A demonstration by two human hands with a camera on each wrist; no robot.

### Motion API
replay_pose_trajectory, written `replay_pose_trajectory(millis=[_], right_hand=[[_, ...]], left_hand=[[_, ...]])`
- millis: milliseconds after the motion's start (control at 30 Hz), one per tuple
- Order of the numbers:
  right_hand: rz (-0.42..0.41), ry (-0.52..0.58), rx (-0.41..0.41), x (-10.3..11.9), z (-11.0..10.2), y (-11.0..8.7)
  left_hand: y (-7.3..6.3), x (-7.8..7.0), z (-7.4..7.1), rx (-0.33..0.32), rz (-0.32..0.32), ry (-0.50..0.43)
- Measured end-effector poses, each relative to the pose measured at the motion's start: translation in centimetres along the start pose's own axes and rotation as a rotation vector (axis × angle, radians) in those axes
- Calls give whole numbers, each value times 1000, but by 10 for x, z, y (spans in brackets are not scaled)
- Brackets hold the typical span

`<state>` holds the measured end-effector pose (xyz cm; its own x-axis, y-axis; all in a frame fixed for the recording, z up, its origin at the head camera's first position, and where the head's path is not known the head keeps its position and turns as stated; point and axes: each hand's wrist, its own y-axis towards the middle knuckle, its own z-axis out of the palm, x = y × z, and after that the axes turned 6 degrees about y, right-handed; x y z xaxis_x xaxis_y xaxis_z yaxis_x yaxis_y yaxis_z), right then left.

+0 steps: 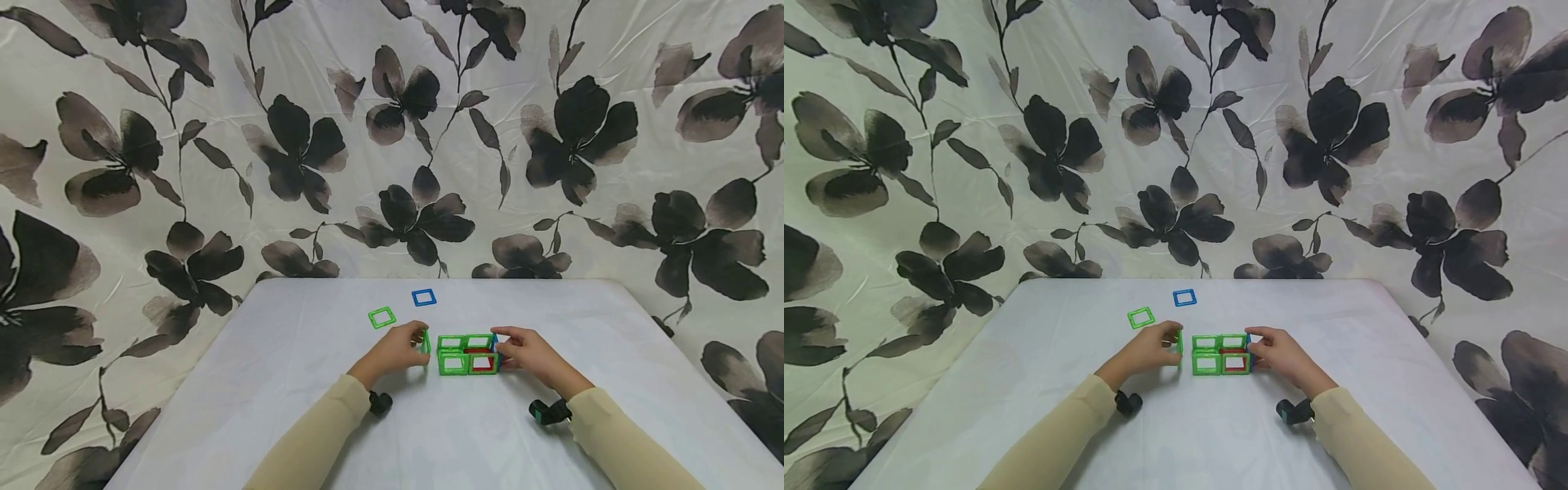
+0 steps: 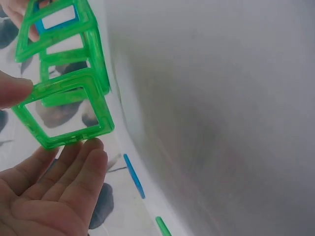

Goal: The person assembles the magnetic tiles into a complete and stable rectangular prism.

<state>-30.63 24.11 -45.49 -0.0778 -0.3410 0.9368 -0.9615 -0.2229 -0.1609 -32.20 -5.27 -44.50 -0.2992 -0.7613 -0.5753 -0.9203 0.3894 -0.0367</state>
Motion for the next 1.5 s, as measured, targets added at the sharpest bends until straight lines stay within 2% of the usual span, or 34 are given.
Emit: replay_pose_trajectory(millis=[233, 533, 1033, 1500], right_hand=[[0, 10, -4, 1, -1, 0], [-1, 12, 4, 1, 0, 0], [-9, 18, 6, 0, -1, -1], [-14, 38, 18, 4, 1, -5]], left_hand=[[-3, -3, 3, 22, 43, -15], [-2, -6, 10, 49, 24, -61], [1, -13, 16, 56, -12, -10], [0, -18, 15, 73, 1, 26]])
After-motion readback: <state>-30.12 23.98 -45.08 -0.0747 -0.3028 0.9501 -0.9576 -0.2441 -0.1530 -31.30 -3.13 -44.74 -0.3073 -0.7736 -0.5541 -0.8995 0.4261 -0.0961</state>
